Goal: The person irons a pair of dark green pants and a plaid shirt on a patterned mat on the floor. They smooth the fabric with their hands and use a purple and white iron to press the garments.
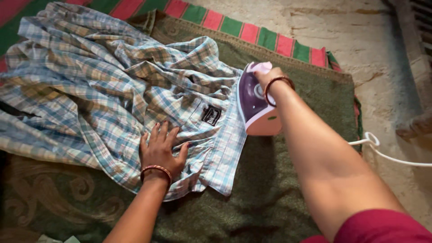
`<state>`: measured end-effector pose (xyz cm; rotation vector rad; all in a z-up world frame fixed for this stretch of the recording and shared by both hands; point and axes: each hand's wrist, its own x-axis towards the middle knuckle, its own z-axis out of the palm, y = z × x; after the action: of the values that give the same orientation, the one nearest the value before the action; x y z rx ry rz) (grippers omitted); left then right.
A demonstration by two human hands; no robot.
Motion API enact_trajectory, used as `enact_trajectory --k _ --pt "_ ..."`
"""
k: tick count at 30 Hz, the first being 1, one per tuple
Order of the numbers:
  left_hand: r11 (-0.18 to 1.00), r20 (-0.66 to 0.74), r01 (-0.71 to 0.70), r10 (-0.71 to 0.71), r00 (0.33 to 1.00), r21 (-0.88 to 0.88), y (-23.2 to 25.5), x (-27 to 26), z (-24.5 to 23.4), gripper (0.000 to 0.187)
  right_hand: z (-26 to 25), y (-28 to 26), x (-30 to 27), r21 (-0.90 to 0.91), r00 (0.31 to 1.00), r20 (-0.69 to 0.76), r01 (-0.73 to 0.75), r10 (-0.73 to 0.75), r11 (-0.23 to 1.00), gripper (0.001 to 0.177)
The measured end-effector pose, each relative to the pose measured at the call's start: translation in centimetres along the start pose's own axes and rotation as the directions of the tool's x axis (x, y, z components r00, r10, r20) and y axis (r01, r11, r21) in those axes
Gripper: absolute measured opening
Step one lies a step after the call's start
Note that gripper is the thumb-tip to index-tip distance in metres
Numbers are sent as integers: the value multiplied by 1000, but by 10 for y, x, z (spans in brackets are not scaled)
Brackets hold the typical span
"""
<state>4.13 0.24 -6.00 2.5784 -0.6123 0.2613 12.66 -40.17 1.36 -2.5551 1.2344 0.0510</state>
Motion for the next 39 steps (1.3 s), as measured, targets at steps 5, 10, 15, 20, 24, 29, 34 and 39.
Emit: enact_trajectory --k 5,10,15,20,24,29,34,39 --pt "1000 -14 0 0 1000 1 2 3 -1 60 15 17 -56 66 1000 19 -22 21 998 74" --pt "1000 -25 -5 4 1000 -12 -1 2 1 59 19 26 -165 140 993 98 50 -64 989 65" --pt "1000 -18 -6 6 1000 -17 -5 1 7 61 10 23 -235 110 990 115 71 -84 991 64" --pt "1000 -36 -28 28 999 -8 -9 -1 11 59 9 14 -200 70 997 13 -75 74 995 65" --pt "1000 -7 -12 12 1000 -14 -9 -1 10 59 0 12 -129 23 998 -23 -59 59 998 70" --pt "999 0 13 -13 1000 -31 -5 2 6 59 -12 3 -50 48 995 -64 -68 71 997 67" --pt "1000 -2 16 -16 1000 -24 -2 6 5 58 -14 -2 -4 105 994 -33 -98 101 990 67" --pt "1000 -16 2 -3 1000 -23 -3 3 7 57 -16 4 -20 -74 995 -49 88 -92 993 69"
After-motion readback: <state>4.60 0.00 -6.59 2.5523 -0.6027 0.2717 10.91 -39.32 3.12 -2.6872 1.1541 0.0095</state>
